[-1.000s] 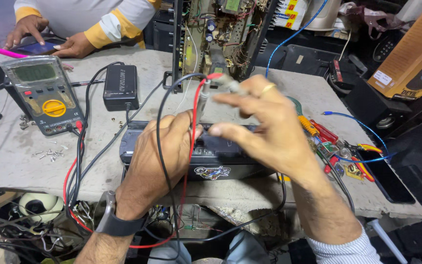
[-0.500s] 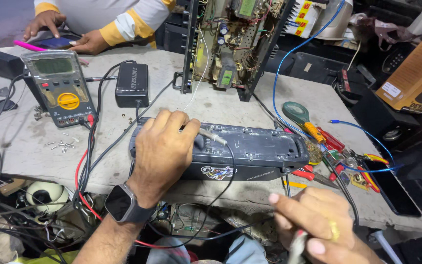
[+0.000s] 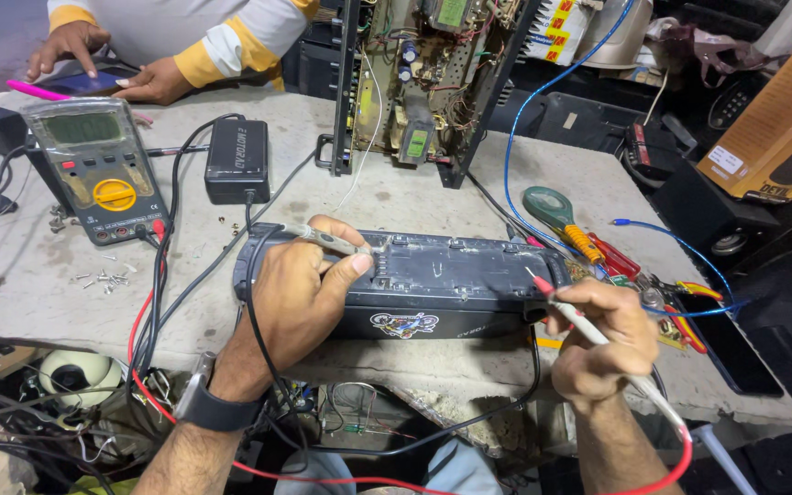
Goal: The person works on an open e-bike battery pack on a cluttered workbench, handling its wires and terminals and using multimeter test probes to probe the battery's contacts and connections, repositioning the pack and adjusting wires between measurements.
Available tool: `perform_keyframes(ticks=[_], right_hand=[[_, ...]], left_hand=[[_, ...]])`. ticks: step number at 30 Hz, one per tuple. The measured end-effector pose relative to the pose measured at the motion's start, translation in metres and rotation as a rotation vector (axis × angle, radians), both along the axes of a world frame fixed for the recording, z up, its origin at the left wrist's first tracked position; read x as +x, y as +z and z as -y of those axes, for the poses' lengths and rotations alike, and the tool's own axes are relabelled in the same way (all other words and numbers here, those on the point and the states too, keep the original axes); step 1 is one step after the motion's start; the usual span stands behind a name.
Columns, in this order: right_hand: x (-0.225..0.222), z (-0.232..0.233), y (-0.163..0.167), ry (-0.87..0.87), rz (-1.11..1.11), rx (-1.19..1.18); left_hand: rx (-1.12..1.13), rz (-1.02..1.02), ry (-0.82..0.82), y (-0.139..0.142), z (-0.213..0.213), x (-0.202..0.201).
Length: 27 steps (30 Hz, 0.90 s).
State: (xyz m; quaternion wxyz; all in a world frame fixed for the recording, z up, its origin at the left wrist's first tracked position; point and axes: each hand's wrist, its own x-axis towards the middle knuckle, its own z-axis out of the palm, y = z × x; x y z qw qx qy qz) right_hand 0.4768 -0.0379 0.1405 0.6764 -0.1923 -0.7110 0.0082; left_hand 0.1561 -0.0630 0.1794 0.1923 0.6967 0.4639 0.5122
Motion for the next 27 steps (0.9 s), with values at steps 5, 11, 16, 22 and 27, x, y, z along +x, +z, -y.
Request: perform_keyframes(ticks=[5, 11, 16, 22, 27], right_hand=[[-0.003, 0.0, -0.007, 0.007, 0.056, -0.162], [-0.021, 0.002, 0.008, 0.059, 0.006, -0.395], [-0.043, -0.006, 0.04, 0.322, -0.01, -0.588], [-0.082, -0.011, 0.07, 0.377, 0.294, -0.573], [-0.092, 0.017, 0.094, 0.329, 0.6, -0.348]], left_hand=[[0.139, -0.012, -0.037, -0.001, -0.001, -0.002], [0.129, 0.005, -0.058, -0.002, -0.004, -0.002], [0.502, -0.162, -0.187, 0.009, 0.001, -0.002], [0.696, -0.254, -0.125, 0.035, 0.009, 0.008], [0.702, -0.281, -0.036, 0.04, 0.007, 0.013]])
